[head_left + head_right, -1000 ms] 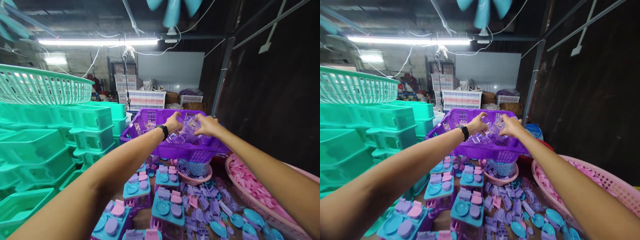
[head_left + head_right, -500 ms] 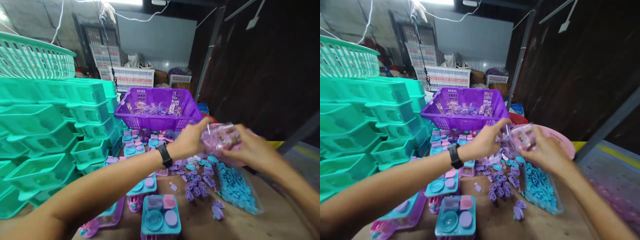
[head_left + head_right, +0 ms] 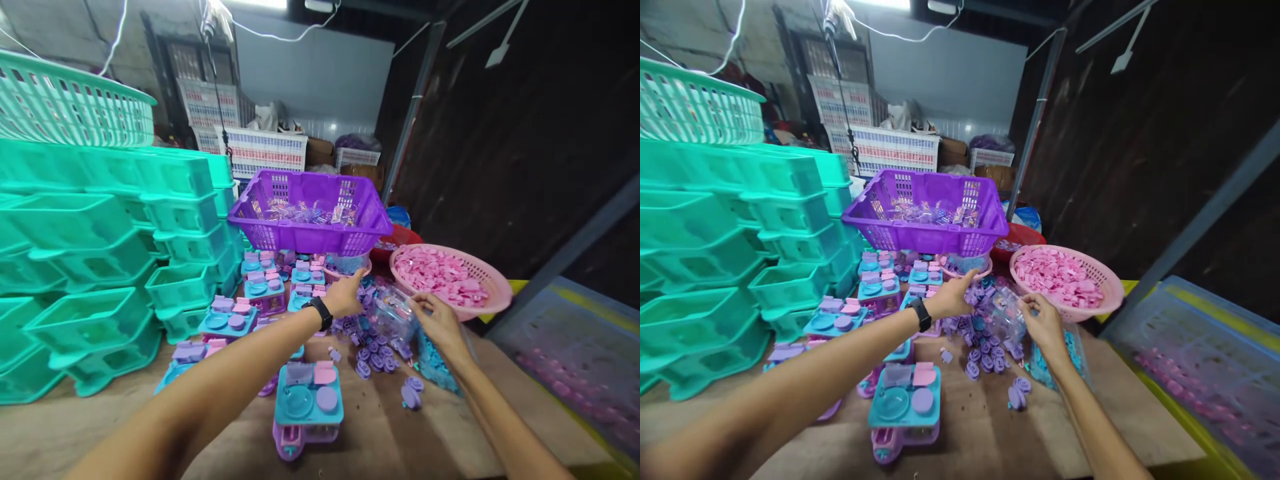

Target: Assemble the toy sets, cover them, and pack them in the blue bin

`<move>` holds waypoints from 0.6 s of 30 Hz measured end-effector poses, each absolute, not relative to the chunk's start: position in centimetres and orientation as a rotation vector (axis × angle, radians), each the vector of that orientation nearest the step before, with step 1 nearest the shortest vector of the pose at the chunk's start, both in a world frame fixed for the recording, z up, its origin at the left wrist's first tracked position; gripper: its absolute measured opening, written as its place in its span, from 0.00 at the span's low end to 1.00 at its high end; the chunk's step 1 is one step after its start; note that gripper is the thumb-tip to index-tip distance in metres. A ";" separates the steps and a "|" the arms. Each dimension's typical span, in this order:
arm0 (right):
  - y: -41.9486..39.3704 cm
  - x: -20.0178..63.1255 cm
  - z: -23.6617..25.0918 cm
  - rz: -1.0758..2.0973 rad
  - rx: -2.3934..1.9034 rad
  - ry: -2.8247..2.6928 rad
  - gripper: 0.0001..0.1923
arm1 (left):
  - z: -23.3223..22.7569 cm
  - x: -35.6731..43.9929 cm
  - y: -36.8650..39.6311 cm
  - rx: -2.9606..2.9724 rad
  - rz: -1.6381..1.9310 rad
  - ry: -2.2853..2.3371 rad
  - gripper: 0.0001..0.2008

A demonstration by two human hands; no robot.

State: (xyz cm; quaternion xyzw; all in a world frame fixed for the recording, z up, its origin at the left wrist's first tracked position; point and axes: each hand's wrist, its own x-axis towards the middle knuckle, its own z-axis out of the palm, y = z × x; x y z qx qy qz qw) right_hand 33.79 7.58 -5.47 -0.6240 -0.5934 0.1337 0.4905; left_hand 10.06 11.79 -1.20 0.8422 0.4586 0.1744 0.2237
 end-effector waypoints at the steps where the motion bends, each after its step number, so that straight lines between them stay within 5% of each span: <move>1: 7.4 33.5 -5.3 0.294 -1.499 -1.400 0.24 | -1.1 10.2 11.3 2.333 0.489 1.277 0.51; 5: 6.5 30.9 -4.6 0.225 -1.410 -1.326 0.20 | -1.1 12.3 9.3 2.354 0.578 1.276 0.63; 11: 6.5 30.3 -3.8 0.291 -1.286 -1.158 0.19 | -1.7 13.2 8.8 2.383 0.667 1.271 0.45; 18: 7.3 34.4 -3.6 0.544 -1.126 -0.849 0.29 | -2.1 11.9 10.1 2.293 0.612 1.337 0.52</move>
